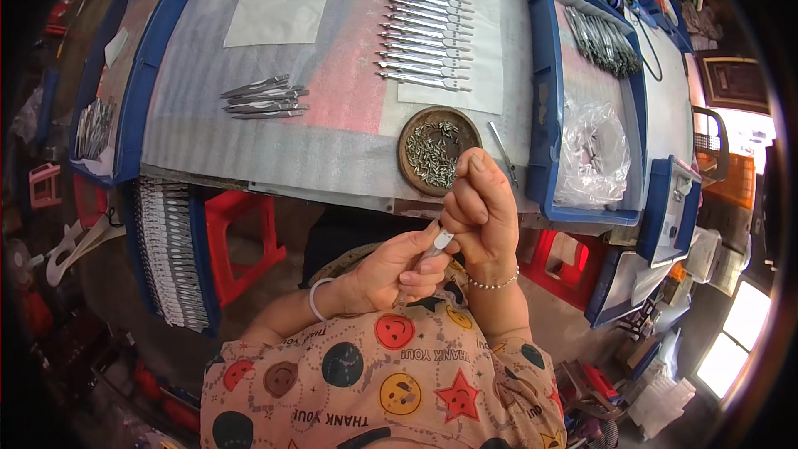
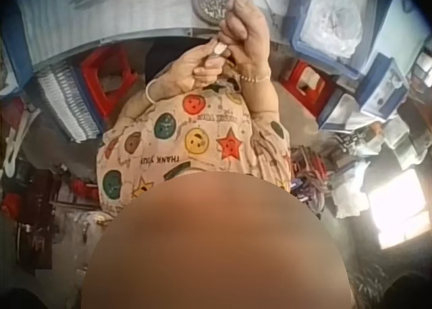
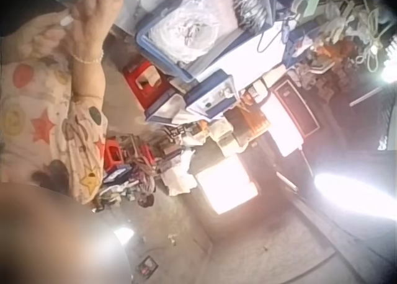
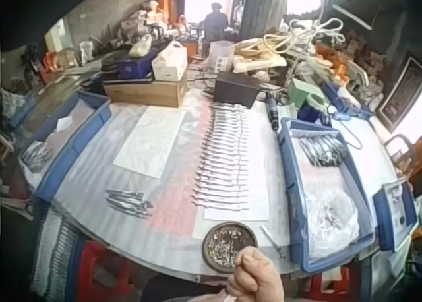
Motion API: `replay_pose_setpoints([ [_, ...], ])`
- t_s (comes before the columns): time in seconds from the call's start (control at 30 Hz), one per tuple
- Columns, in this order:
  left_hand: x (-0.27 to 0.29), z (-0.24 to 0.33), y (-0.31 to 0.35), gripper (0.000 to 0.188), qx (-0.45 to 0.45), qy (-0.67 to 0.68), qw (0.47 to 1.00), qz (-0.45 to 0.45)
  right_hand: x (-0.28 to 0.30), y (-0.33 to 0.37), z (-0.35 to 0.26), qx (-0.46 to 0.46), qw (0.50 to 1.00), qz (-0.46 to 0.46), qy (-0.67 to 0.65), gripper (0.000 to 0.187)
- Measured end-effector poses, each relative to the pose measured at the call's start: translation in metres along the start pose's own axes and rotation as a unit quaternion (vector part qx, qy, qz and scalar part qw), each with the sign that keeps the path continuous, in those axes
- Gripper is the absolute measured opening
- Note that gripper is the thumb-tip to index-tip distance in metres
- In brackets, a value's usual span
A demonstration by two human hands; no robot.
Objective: Assembling small plastic components into metal clips at a workbench.
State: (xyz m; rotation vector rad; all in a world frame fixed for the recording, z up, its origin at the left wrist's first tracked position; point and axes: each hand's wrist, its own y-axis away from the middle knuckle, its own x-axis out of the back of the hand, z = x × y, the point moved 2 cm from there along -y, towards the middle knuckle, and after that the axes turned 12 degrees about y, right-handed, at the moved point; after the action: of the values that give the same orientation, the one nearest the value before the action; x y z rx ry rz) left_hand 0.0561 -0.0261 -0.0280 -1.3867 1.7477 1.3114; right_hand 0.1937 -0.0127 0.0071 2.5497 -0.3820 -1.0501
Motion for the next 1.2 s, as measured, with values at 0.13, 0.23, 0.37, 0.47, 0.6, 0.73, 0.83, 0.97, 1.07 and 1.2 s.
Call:
replay_pose_setpoints([
  [0.13,0.004,-0.001,0.0,0.037,-0.008,0.036,0.999,-0.029,-0.001,-0.004,0.0,-0.004,1.0,-0.011,-0.002,0.016],
  [0.23,0.011,-0.001,0.0,0.035,-0.011,0.01,0.999,-0.039,-0.004,-0.007,0.001,-0.024,0.999,-0.023,0.001,0.016],
  [0.37,0.011,0.001,-0.001,0.033,-0.008,0.005,0.999,-0.044,-0.01,-0.008,-0.002,-0.046,0.997,-0.036,0.052,0.016],
  [0.47,0.011,0.0,-0.002,0.033,0.003,0.014,0.999,-0.044,-0.009,-0.01,-0.001,-0.05,0.995,-0.04,0.073,0.015],
  [0.6,0.01,-0.002,-0.003,0.035,0.02,0.077,0.994,-0.069,-0.009,-0.013,0.001,-0.049,0.997,-0.025,0.057,0.016],
  [0.73,0.008,0.0,-0.005,0.037,0.004,0.105,0.992,-0.071,-0.009,-0.018,0.003,-0.044,0.998,-0.022,0.043,0.016],
  [0.83,0.01,0.001,-0.006,0.036,-0.007,0.106,0.993,-0.061,-0.008,-0.022,0.005,-0.046,0.998,-0.019,0.042,0.016],
  [0.97,0.01,0.005,-0.004,0.035,-0.019,0.102,0.992,-0.066,-0.008,-0.024,0.006,-0.041,0.997,-0.03,0.05,0.014],
  [1.07,0.008,0.008,-0.002,0.034,-0.029,0.07,0.995,-0.071,-0.007,-0.024,0.0,0.031,0.993,0.007,0.115,0.013],
  [1.2,0.009,0.018,0.008,0.032,-0.074,0.032,0.995,-0.067,0.019,-0.024,-0.017,0.215,0.855,0.093,0.464,0.016],
])
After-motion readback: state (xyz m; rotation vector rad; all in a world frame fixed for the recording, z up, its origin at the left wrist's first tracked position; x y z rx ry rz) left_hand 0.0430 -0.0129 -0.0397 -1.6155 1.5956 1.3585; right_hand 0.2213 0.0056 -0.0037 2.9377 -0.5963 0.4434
